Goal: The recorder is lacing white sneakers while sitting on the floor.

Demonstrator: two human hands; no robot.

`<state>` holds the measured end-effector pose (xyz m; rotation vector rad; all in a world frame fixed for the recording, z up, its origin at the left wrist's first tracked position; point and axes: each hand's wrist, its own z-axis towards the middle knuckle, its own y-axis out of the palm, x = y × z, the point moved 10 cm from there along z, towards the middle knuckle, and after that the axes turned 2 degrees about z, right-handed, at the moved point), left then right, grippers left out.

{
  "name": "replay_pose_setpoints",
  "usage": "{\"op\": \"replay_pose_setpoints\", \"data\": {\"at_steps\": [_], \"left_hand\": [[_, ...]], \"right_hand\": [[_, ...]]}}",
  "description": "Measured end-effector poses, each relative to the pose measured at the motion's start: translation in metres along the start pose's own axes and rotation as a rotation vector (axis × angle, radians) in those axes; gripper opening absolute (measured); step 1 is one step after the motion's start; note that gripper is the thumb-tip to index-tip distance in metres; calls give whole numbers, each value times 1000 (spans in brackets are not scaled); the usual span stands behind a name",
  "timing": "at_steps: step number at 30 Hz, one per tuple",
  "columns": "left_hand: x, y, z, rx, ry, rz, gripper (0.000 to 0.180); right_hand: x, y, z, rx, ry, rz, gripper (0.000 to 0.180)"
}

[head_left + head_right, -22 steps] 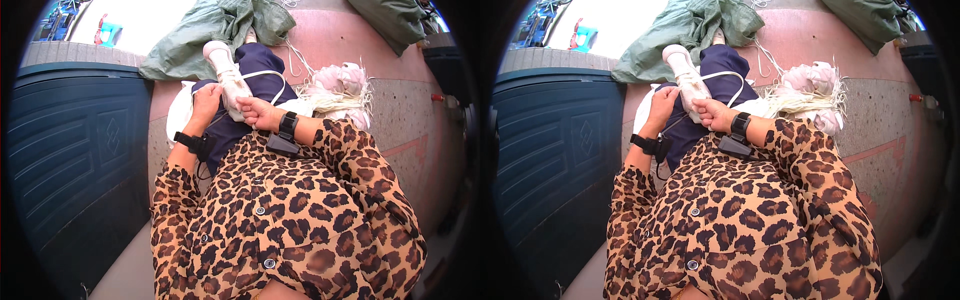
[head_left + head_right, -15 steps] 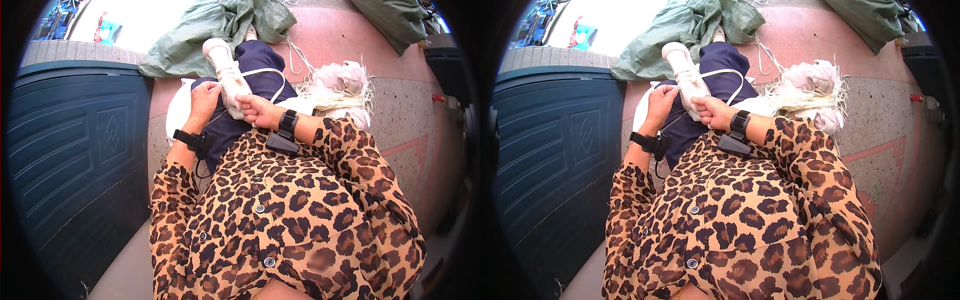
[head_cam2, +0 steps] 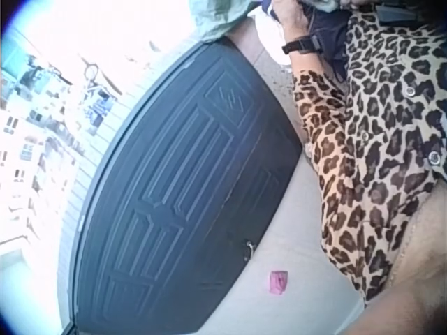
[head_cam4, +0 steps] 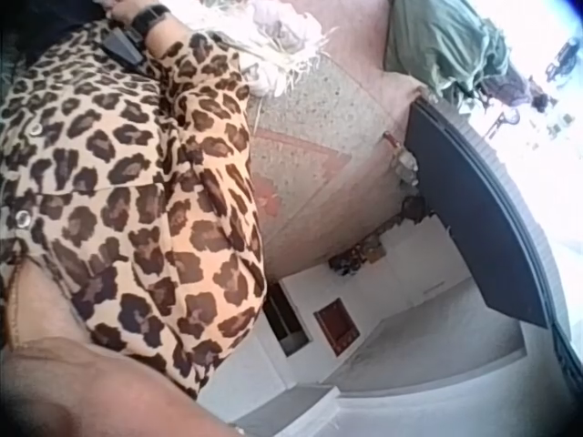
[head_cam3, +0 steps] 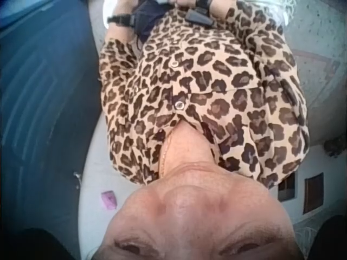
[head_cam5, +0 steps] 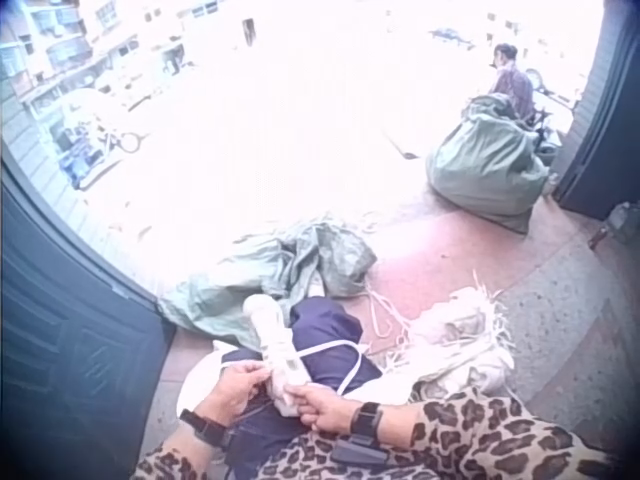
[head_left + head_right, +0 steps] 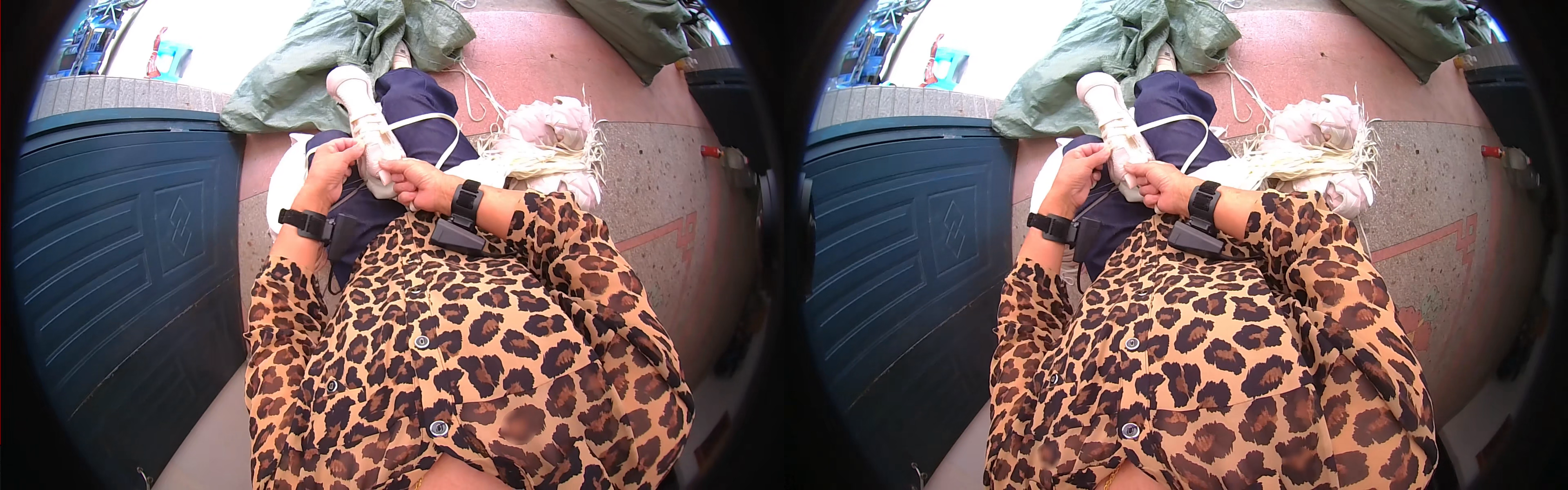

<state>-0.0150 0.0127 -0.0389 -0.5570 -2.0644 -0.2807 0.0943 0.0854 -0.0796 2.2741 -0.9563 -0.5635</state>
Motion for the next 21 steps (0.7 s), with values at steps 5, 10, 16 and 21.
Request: {"op": "replay_pose_setpoints", "data": {"at_steps": [5, 10, 16, 21], "left_hand": [[-3, 7, 4, -43, 40, 35, 16], [62, 27, -17, 197, 477, 948, 21], [54, 14, -14, 348, 346, 590, 26], [38, 4, -1, 302, 275, 467, 30]], "right_hand": [[0, 1, 1, -22, 15, -44, 14], [-8, -7, 4, 80, -21, -133, 16], [-9, -5, 2, 166, -63, -169, 18], [-13, -1, -7, 167, 5, -514, 23]]}}
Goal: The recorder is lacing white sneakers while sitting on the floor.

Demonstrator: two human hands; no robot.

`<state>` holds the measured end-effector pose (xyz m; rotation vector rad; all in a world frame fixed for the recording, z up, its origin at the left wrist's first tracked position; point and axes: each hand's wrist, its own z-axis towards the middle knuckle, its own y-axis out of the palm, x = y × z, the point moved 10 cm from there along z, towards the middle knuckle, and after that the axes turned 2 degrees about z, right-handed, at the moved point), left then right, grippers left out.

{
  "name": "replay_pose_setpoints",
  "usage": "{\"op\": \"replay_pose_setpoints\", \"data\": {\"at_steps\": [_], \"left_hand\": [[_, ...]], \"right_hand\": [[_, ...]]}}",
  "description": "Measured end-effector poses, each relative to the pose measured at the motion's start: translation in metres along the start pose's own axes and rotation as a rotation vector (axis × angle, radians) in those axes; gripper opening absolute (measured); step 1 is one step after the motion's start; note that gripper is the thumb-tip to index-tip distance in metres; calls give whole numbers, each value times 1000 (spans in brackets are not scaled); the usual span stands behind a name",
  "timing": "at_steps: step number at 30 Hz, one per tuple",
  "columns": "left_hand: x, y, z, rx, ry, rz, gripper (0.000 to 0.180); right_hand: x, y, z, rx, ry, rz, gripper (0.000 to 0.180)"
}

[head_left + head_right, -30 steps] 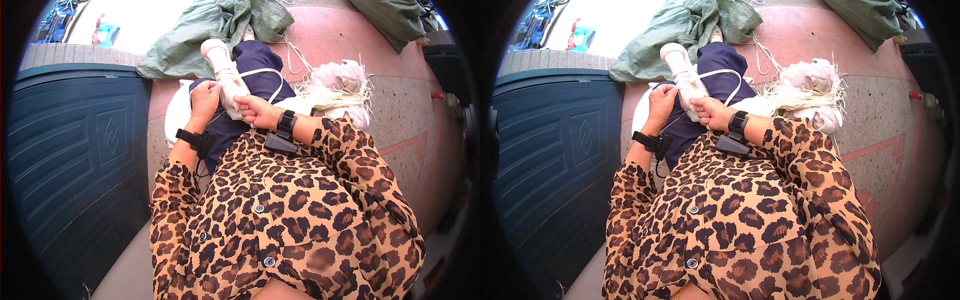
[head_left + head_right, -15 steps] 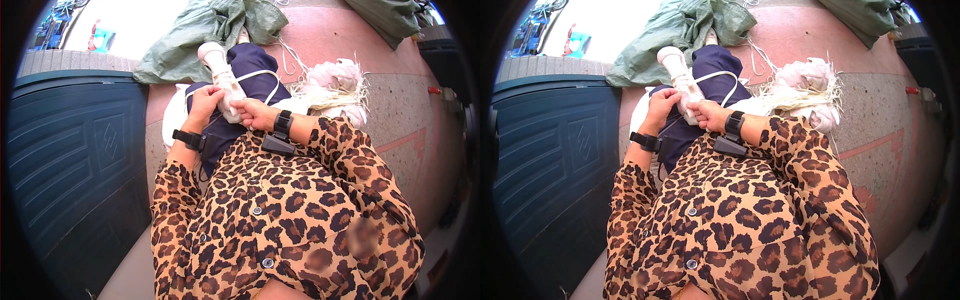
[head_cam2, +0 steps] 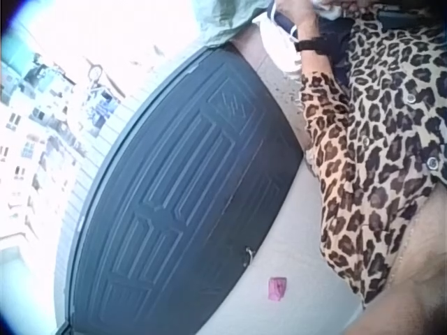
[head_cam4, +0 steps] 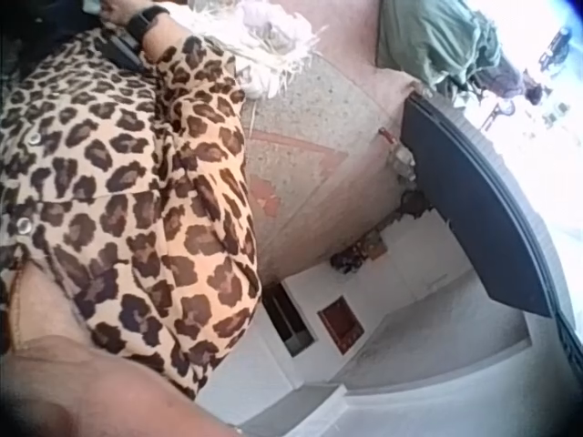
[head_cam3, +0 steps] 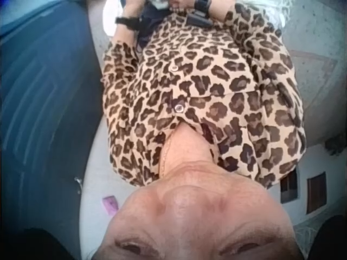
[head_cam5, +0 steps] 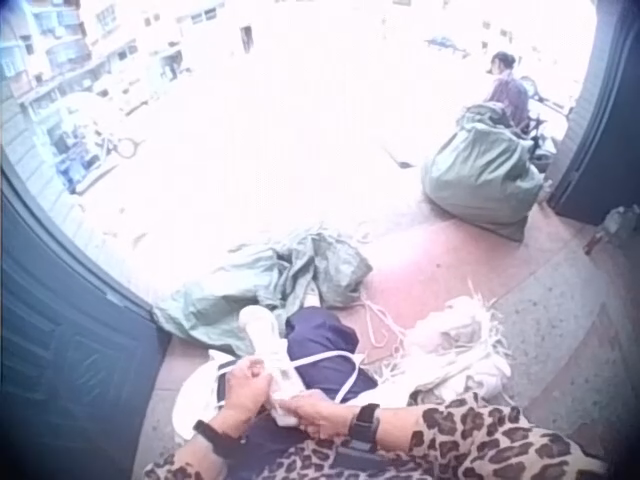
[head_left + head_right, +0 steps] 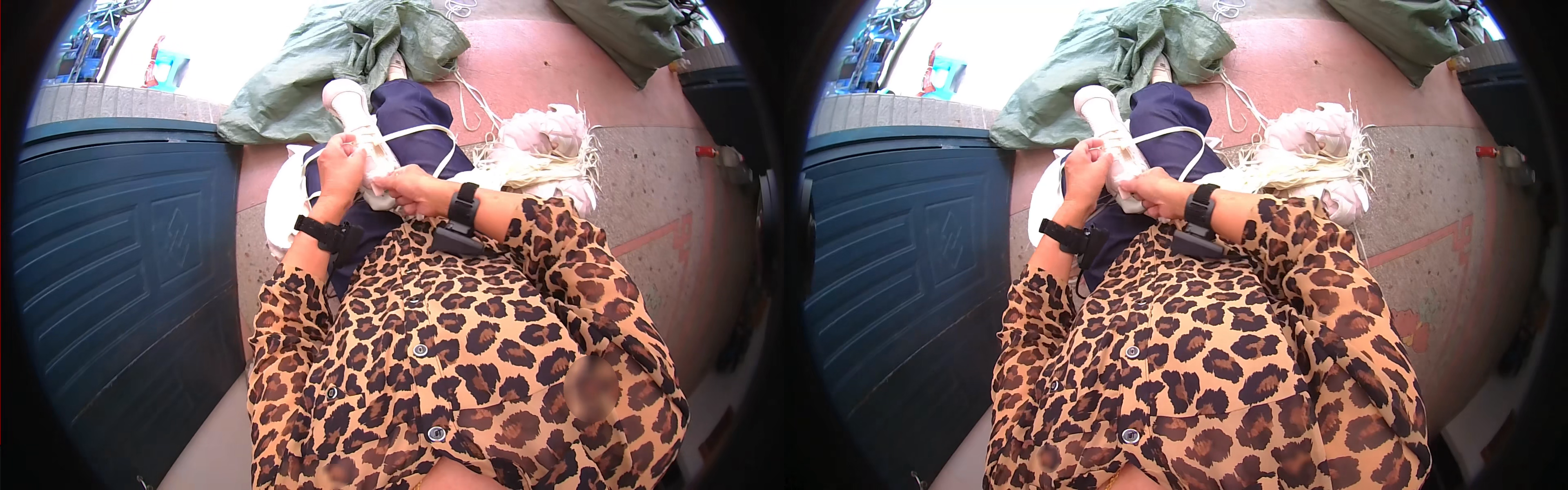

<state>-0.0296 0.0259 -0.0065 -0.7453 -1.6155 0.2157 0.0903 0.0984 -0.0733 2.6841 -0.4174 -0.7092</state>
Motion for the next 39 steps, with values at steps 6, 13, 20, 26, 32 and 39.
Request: {"op": "replay_pose_setpoints", "data": {"at_steps": [6, 13, 20, 26, 32, 39], "left_hand": [[-12, 15, -5, -201, -195, -654, 27], [-25, 16, -2, -229, -235, -716, 28], [53, -7, -2, -39, 520, 432, 22], [119, -78, 26, -163, 213, -282, 23], [179, -218, 40, -91, 384, -590, 30], [157, -253, 34, -44, 310, -680, 27]], "right_hand": [[-87, -25, -7, 127, -750, -462, 23], [-110, 8, -14, 354, -930, -981, 26], [-136, 13, -29, -93, -885, -802, 25], [-174, 25, -76, -41, -1039, -1134, 21], [-120, -27, -39, 244, -966, -1256, 27], [-106, -7, -22, 28, -814, -545, 19]]}}
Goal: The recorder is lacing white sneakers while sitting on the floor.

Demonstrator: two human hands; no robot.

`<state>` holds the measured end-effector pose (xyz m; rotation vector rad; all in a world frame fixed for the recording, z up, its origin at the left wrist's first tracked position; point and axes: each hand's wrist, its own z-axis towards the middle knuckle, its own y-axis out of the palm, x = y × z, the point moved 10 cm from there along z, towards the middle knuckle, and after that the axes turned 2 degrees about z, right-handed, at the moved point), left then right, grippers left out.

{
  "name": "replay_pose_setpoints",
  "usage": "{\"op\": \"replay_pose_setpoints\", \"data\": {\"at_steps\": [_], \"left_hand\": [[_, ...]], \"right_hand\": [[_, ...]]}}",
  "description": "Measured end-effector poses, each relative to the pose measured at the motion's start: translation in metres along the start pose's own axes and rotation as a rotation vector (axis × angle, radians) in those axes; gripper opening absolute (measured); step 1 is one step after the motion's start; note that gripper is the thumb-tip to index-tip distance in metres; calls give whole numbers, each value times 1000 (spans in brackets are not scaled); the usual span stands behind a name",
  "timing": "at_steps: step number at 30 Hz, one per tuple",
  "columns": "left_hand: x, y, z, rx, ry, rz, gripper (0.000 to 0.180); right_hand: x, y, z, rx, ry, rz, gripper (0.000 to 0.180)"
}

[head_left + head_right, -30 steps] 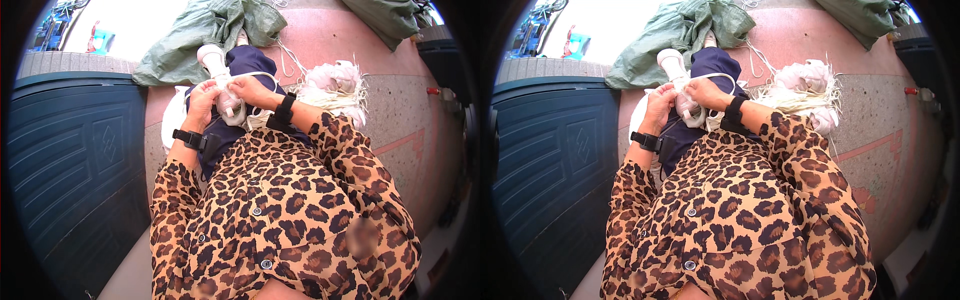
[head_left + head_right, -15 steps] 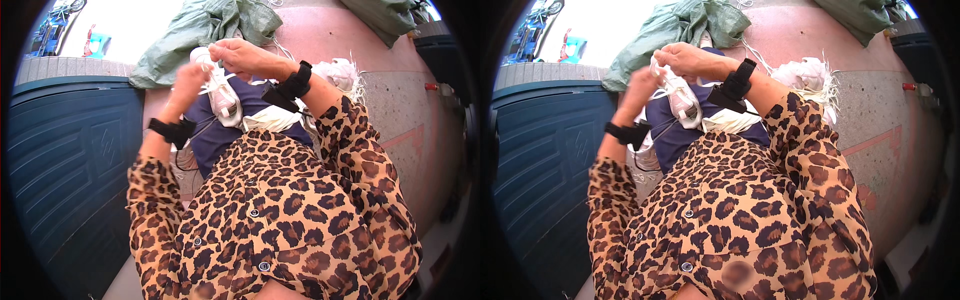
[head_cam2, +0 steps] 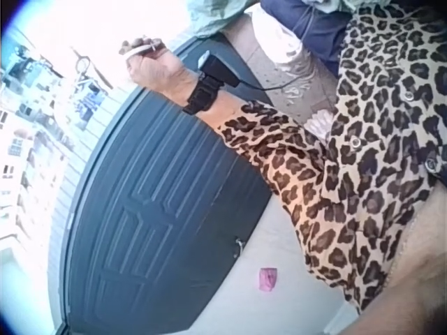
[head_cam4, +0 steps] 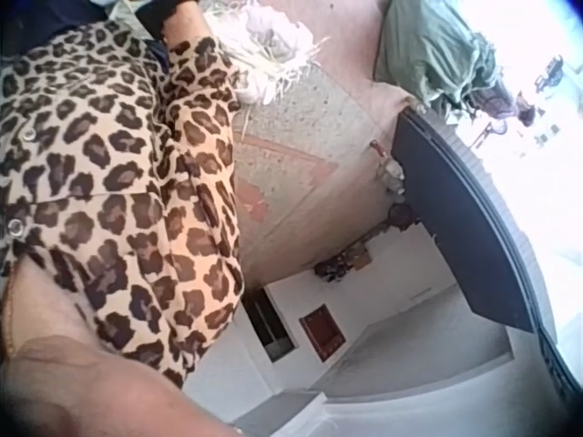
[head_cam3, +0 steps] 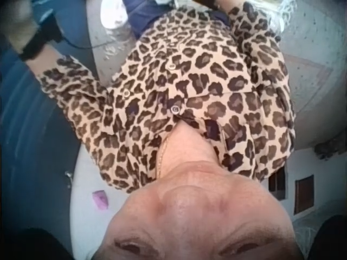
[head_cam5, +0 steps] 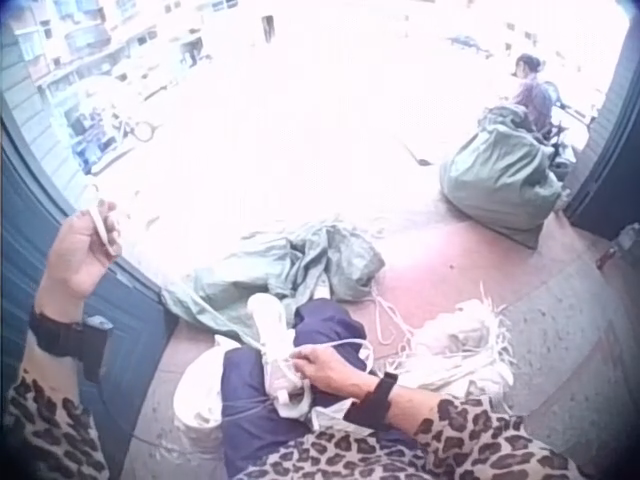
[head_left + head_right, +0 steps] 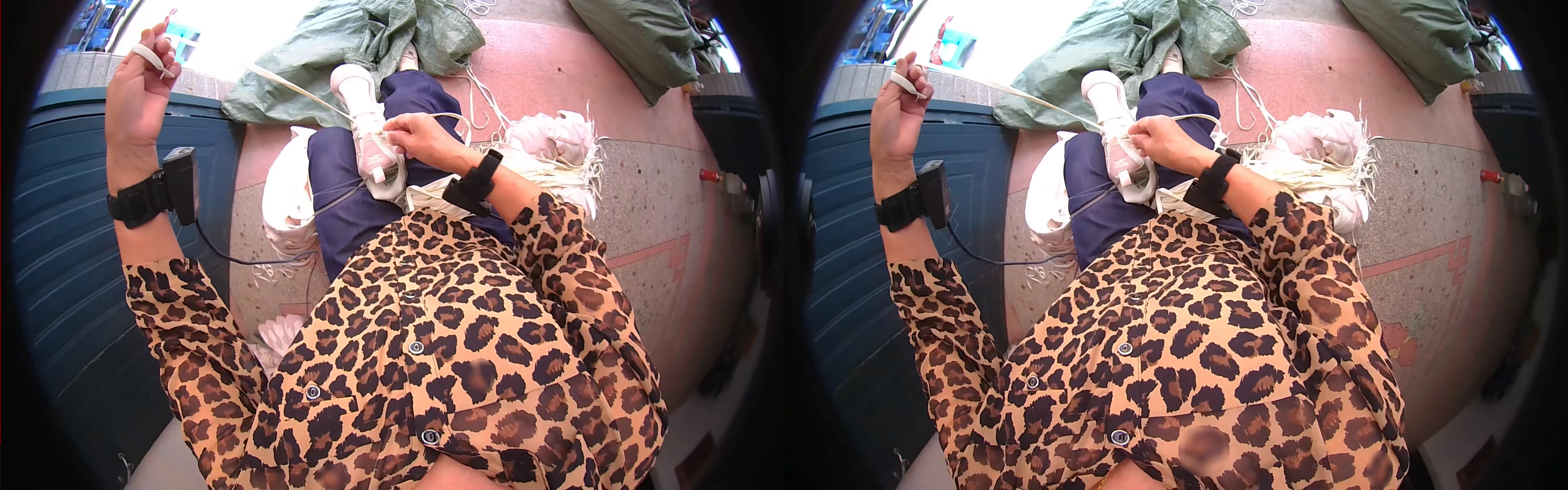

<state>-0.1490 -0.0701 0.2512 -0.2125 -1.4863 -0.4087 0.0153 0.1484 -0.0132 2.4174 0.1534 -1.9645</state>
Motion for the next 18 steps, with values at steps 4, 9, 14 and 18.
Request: {"op": "replay_pose_setpoints", "data": {"at_steps": [4, 9, 14, 18], "left_hand": [[-11, 1, 4, -6, -20, -85, 27], [-14, -17, 1, 24, 1, -69, 31], [-76, -26, -17, 201, -174, 423, 46], [-174, 21, -63, 31, -395, 449, 54]], "right_hand": [[12, -4, 10, 68, 75, -72, 18], [1, -1, 15, 196, -145, -424, 19], [20, 2, 19, 178, 45, -150, 20], [17, -6, 16, 218, 148, -182, 20]]}}
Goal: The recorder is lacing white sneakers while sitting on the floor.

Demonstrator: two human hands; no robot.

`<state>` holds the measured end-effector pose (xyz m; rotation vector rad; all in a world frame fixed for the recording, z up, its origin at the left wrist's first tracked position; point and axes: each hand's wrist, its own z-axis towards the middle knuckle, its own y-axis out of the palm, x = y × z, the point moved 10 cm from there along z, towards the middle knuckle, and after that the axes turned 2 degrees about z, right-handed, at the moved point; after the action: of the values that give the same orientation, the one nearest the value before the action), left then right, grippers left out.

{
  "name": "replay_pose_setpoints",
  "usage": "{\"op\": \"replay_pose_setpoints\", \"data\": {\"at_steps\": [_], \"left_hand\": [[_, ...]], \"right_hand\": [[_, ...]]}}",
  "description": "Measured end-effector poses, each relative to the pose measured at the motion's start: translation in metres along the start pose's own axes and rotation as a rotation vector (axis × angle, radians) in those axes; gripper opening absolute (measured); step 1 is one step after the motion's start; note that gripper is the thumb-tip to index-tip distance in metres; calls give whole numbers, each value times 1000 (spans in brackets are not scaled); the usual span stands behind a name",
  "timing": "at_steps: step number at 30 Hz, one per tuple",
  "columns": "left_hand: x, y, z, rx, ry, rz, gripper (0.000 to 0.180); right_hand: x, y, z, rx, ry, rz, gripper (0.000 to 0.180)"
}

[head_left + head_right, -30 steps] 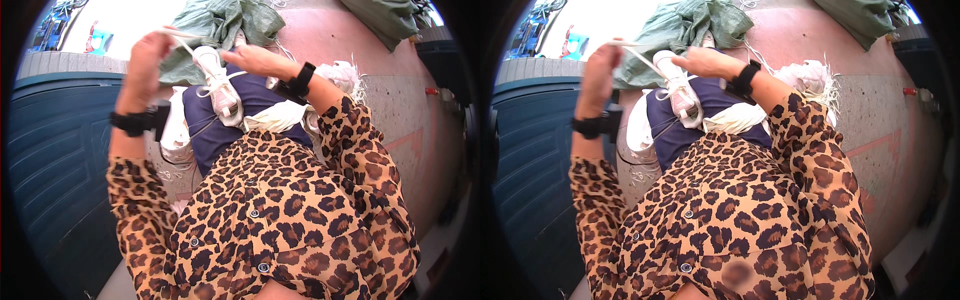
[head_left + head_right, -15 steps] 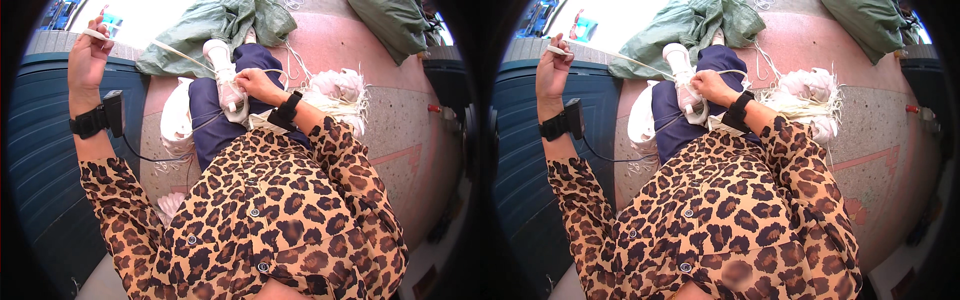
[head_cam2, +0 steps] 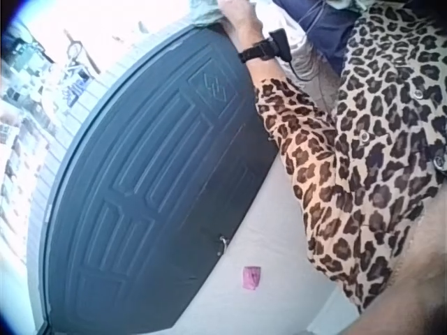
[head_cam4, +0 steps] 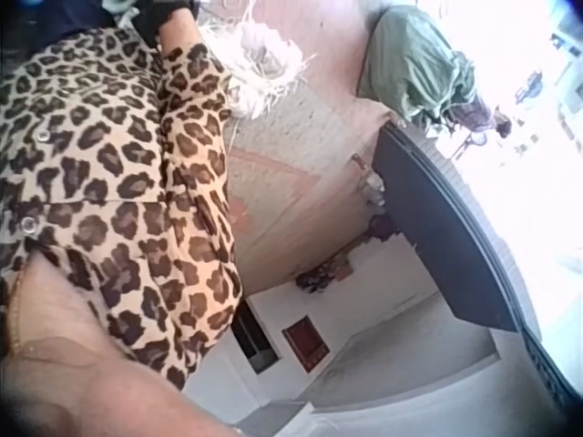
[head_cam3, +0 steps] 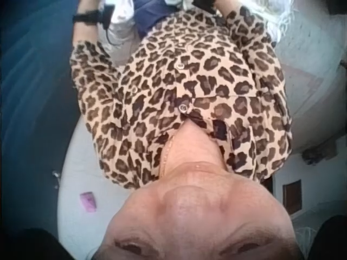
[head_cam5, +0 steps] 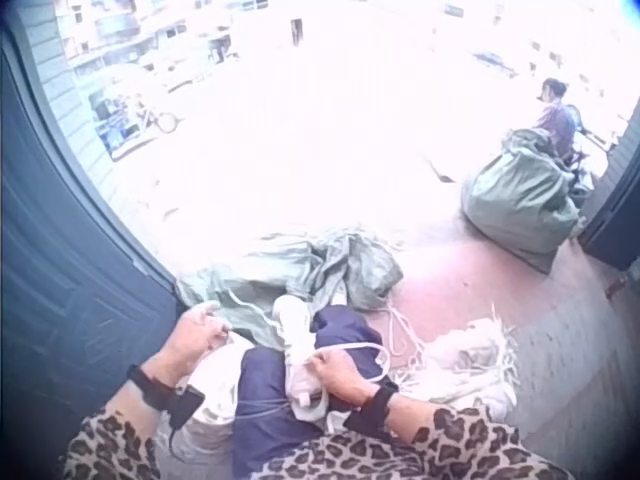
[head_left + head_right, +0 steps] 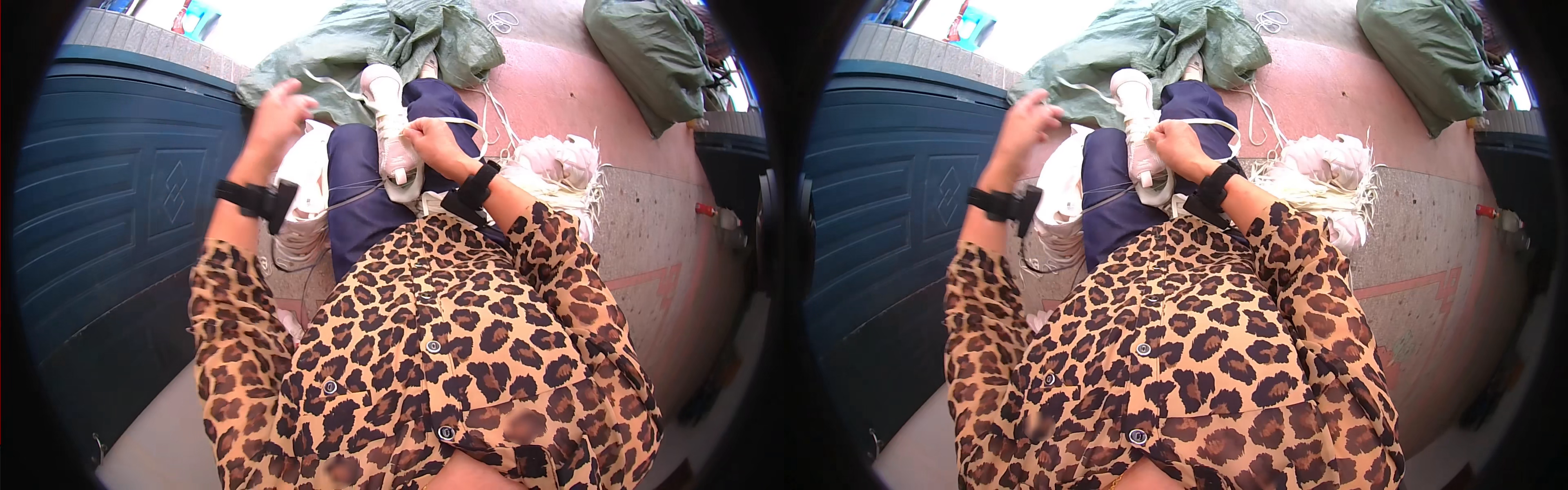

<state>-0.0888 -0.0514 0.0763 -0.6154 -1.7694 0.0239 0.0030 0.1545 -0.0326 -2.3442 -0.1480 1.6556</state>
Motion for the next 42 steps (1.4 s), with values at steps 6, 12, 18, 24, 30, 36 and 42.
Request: {"op": "replay_pose_setpoints", "data": {"at_steps": [6, 12, 18, 24, 30, 36, 42], "left_hand": [[-56, 85, -24, -104, -10, -100, 45], [-58, 109, -22, -107, 8, -157, 45], [-57, 113, -20, -93, -36, -179, 45], [-58, 106, -9, -19, -61, -165, 54], [-95, 60, 6, 109, -67, -503, 59], [-214, -207, -47, 696, -317, 520, 51], [-235, -260, -126, 596, -624, 150, 49]], "right_hand": [[-23, 1, -9, 3, -89, -209, 24], [7, 21, -2, -232, 67, 305, 19], [-10, 7, 6, -96, -216, 180, 17], [-34, 10, 4, -45, -267, -85, 19], [-52, -17, -3, 26, -432, -347, 24], [-15, -94, -1, 245, -381, -274, 19], [-37, -61, 7, 23, -419, -214, 18]]}}
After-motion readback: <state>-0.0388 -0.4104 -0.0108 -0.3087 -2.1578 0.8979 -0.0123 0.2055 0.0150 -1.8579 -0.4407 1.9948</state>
